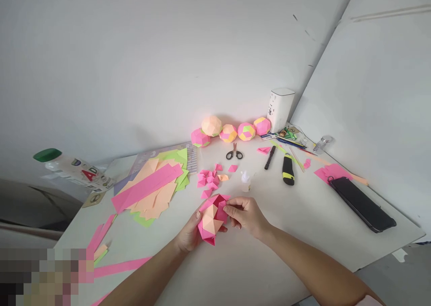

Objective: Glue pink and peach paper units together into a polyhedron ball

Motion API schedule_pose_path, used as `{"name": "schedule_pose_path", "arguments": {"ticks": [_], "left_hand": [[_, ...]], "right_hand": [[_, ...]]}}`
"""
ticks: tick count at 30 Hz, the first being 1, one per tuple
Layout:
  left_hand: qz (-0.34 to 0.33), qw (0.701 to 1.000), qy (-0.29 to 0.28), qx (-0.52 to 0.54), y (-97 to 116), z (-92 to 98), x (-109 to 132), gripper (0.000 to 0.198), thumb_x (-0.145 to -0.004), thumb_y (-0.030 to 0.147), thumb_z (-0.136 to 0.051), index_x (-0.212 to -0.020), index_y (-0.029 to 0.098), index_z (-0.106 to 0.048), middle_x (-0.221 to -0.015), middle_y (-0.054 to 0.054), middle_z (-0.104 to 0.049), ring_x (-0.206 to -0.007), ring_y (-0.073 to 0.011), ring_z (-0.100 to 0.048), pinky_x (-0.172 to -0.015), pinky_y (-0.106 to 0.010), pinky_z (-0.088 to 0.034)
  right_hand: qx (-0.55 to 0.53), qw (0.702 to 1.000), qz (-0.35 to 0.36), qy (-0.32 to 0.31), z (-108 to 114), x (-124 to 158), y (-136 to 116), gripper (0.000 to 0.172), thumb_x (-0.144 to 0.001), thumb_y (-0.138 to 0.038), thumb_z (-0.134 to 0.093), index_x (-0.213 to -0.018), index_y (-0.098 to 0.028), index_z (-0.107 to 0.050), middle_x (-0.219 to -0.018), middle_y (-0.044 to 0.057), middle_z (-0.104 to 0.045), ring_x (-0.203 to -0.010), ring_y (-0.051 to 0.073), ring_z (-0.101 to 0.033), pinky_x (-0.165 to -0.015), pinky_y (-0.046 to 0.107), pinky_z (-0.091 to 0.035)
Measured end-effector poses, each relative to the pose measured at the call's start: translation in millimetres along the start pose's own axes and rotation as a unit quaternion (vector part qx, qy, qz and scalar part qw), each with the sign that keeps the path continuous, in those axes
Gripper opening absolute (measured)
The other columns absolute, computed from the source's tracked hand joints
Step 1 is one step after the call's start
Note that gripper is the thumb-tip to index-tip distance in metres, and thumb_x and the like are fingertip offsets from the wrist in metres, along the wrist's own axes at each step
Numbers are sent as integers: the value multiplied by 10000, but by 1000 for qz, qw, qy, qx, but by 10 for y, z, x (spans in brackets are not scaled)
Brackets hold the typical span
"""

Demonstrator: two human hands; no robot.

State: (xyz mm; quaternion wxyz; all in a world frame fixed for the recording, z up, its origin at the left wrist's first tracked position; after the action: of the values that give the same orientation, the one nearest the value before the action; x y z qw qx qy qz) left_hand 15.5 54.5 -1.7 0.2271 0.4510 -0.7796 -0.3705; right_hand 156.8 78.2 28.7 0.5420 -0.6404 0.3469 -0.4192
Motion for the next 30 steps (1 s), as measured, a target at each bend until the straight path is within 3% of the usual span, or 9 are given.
{"name": "schedule_pose_path", "arguments": {"ticks": [21, 30], "left_hand": [[-14, 1000, -1, 13, 20, -18, -13, 659, -748, 517, -631, -1298, 208, -441, -1213, -158, -579, -1074, -338, -569, -843, -491, -489], [-30, 999, 28, -14, 32, 3, -2, 627, -751, 496, -621, -1273, 182, -475, -1163, -153, -611, -1082, -324, -564, -896, -477, -449]], "right_hand": [[-23, 999, -16, -21, -5, 12, 39, 276, -776, -428, -665, -772, -152, -679, -507, -34, -513, -444, 75, -439, -425, 211, -325], [-21, 999, -19, -25, -12, 38, -11, 276, -774, -426, -671, -768, -150, -682, -503, -31, -520, -441, 74, -446, -434, 214, -327]]}}
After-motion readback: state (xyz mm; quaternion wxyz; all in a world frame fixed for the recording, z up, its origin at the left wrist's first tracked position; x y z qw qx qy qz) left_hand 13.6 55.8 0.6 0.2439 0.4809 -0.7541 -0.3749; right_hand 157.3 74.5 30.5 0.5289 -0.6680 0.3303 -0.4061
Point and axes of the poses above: each hand's wrist, its own x-axis away from the middle knuckle, its own z-axis out of the back of the hand, y = z × x, the point moved 5 cm from there along -x, towards the middle knuckle
